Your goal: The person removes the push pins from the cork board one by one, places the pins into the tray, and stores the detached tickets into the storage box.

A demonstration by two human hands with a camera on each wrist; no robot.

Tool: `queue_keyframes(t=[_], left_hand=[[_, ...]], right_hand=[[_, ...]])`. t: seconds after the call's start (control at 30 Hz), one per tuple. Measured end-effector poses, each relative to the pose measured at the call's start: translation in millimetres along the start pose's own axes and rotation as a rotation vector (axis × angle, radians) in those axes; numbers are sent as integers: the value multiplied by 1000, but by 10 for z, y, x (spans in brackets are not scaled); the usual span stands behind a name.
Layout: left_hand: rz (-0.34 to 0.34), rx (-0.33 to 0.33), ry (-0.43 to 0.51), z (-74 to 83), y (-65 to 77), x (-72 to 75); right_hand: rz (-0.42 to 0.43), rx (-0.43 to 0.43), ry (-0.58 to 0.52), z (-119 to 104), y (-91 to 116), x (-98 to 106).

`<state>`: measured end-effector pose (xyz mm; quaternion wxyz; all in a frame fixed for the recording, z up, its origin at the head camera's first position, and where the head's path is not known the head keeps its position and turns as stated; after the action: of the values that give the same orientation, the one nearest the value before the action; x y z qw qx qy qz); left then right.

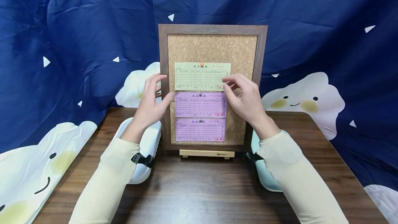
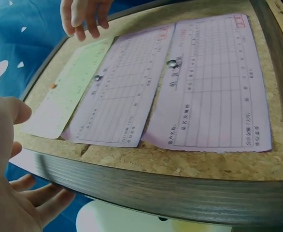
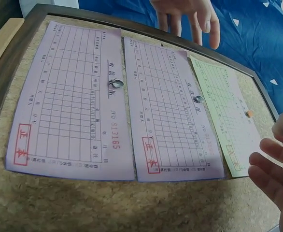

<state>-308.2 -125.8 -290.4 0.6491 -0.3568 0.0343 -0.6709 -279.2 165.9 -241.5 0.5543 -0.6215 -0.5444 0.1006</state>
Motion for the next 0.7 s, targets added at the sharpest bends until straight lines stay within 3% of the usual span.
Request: queue_keyframes(t=[0.43, 0.7], left_hand=[[-56, 10, 15, -1, -106, -22], [-62, -19, -15, 23, -175, -37]], right_hand=[[-9, 5, -10, -67, -119, -89], [-8, -10, -1, -81, -171, -124]])
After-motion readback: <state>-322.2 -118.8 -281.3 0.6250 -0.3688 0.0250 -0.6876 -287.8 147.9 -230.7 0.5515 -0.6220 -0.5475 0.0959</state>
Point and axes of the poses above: each hand's wrist, its own y-axis away from the middle knuckle, its own x-axis out of the back of the hand, z = x × y, the point moved 6 cm from there along -y, towards the middle knuckle, and after that the axes turned 1 degree about x, right-handed, at the moved point
